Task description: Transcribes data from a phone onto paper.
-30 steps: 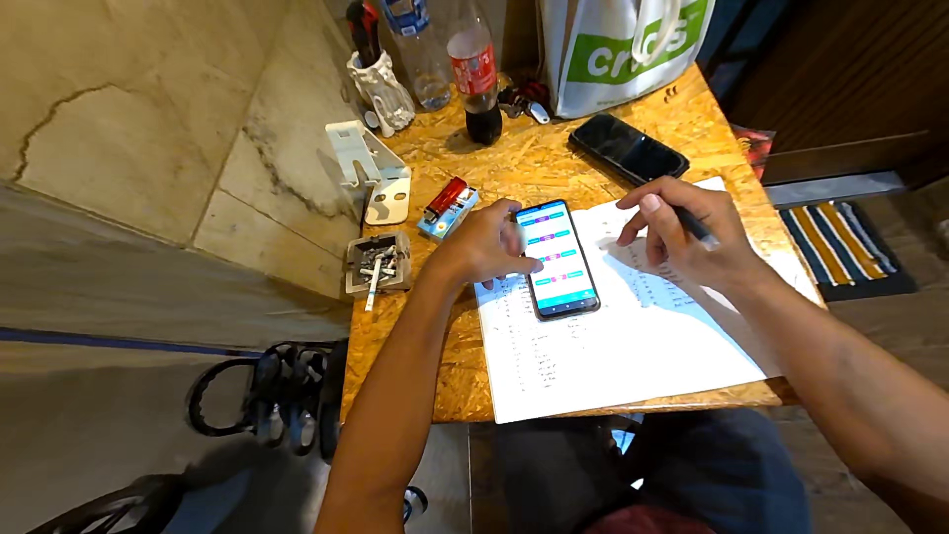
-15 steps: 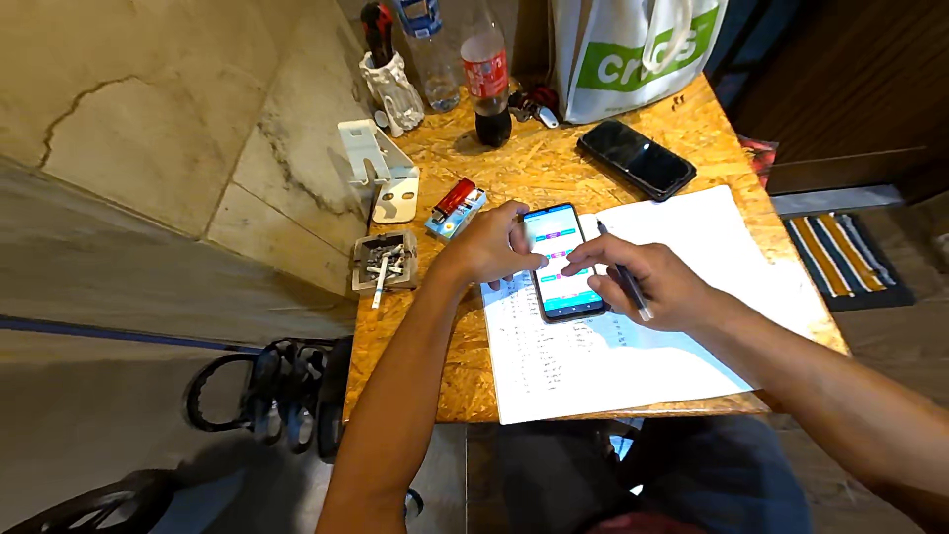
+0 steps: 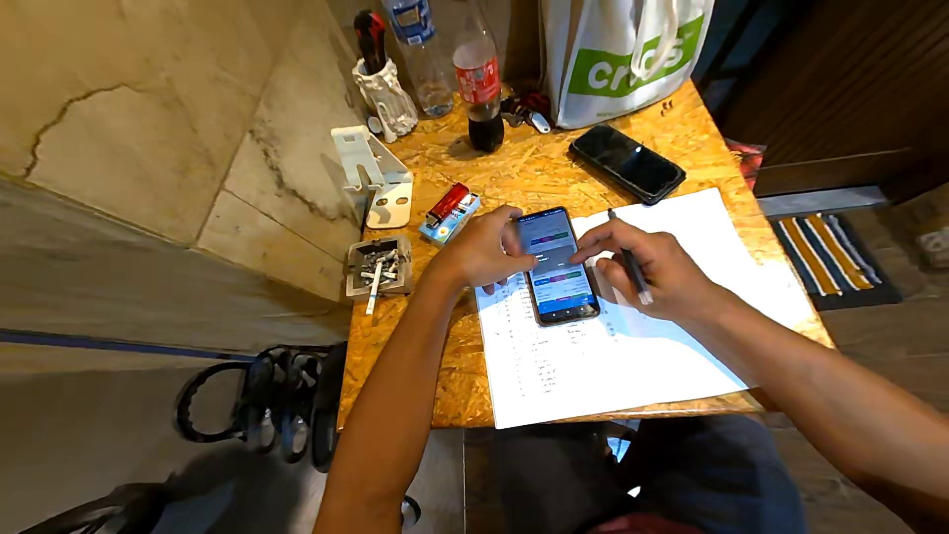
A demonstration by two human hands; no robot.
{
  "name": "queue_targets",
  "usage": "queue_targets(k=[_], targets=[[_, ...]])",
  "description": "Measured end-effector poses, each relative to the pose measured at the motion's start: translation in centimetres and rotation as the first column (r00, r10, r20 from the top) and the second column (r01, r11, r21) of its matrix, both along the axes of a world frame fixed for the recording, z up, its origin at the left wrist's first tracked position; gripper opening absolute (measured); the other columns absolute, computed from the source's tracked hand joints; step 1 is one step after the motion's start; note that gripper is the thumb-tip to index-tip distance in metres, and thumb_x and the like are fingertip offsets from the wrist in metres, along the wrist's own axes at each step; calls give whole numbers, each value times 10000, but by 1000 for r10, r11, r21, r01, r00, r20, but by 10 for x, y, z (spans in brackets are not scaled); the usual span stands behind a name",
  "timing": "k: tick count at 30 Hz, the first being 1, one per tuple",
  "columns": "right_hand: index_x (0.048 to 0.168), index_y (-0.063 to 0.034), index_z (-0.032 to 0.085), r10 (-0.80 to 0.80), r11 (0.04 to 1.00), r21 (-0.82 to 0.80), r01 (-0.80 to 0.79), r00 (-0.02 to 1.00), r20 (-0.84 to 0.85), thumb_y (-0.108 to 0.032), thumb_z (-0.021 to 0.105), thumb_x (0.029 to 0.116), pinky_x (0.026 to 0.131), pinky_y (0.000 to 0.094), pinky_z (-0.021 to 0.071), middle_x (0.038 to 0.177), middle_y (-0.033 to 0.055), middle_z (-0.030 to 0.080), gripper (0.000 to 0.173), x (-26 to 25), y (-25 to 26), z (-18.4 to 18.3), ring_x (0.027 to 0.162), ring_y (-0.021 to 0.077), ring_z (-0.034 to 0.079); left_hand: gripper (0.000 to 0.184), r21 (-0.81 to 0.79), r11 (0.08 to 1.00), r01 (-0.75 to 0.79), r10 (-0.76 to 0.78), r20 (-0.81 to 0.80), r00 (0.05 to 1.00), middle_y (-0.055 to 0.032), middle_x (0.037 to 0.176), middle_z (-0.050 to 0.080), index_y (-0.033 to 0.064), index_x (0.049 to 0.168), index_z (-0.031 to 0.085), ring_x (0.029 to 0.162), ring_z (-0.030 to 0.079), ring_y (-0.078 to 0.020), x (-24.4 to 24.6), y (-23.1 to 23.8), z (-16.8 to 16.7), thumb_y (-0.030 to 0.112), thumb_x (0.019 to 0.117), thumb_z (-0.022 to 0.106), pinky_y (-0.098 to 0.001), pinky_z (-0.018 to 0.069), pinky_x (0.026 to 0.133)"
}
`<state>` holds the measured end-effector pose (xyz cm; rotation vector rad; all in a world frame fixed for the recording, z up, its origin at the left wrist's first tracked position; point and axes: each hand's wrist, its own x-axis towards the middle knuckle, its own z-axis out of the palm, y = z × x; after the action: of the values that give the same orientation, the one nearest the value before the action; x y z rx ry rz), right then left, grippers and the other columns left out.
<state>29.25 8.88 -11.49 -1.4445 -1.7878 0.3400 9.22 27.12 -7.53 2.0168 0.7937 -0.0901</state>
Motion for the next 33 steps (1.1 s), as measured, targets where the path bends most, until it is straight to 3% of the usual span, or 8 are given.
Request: queue_targets(k=[8, 15, 18, 20, 24, 27, 30, 33], targets=[[1216, -93, 634, -14, 999, 47, 15, 1000, -15, -132, 502, 967, 526, 231, 498, 1014, -45, 737, 285, 0, -2, 5, 633, 18, 575, 807, -10, 1000, -10, 9, -19, 1000, -116, 983, 685, 121, 1572, 318, 528, 657, -179, 1, -1, 1, 180, 918, 787, -335, 594, 462], [1220, -113, 636, 42, 999, -14, -42, 999, 15, -144, 513, 971, 530, 254, 522, 1025, -53, 729, 280, 0, 0, -2, 631, 30, 586, 795, 18, 1000, 5, -4, -12, 1000, -103, 989, 684, 121, 1564, 341, 543, 660, -183, 1, 0, -2, 187, 913, 793, -347, 594, 463], [1217, -105, 645, 12, 1000, 10, -12, 1000, 23, -146, 498, 977, 571, 273, 546, 1039, -36, 733, 285, 2, -1, 2, 681, 41, 618, 792, 11, 1000, 8, -8, 4, 1000, -111, 991, 688, 115, 1565, 339, 543, 660, -193, 0, 1, -3, 173, 915, 788, -357, 595, 463], [1238, -71, 628, -48, 998, 52, 48, 999, 12, -134, 455, 998, 654, 300, 587, 1093, 5, 741, 303, 15, -4, 12, 793, 74, 678, 806, 8, 1000, 1, -1, 3, 1000, -112, 1005, 687, 122, 1572, 333, 545, 663, -195, 0, 1, -2, 174, 910, 790, -363, 600, 469], [1335, 10, 523, -185, 966, 115, 230, 933, -308, -149, 359, 1051, 433, 285, 478, 1047, 87, 755, 364, 53, -11, 27, 547, 112, 599, 793, 7, 1000, -14, 14, -7, 1000, -106, 994, 684, 136, 1562, 350, 540, 655, -201, 2, -1, -2, 159, 906, 795, -370, 599, 468], [1441, -64, 400, -223, 950, 56, 306, 795, -563, -214, 308, 1060, 461, 306, 549, 1073, 75, 731, 420, 73, -12, 29, 544, 147, 630, 801, 0, 1000, -23, 23, -21, 1000, -106, 988, 681, 155, 1567, 344, 544, 656, -205, 2, -1, -2, 166, 906, 797, -376, 604, 476], [1298, -43, 530, -234, 944, 38, 329, 743, -626, -218, 301, 1076, 513, 332, 592, 1018, 62, 664, 364, 81, -10, 24, 570, 152, 631, 808, 0, 1000, -27, 27, -35, 999, -104, 991, 681, 160, 1569, 335, 538, 652, -199, 3, 0, -1, 172, 907, 798, -380, 604, 476], [1138, -14, 624, -218, 952, 51, 303, 784, -581, -130, 420, 1043, 518, 340, 606, 872, 47, 663, 253, 79, -9, 23, 554, 142, 633, 809, 13, 999, -37, 37, -38, 999, -104, 976, 685, 168, 1563, 348, 527, 651, -199, 3, 1, -2, 179, 899, 809, -375, 600, 463]])
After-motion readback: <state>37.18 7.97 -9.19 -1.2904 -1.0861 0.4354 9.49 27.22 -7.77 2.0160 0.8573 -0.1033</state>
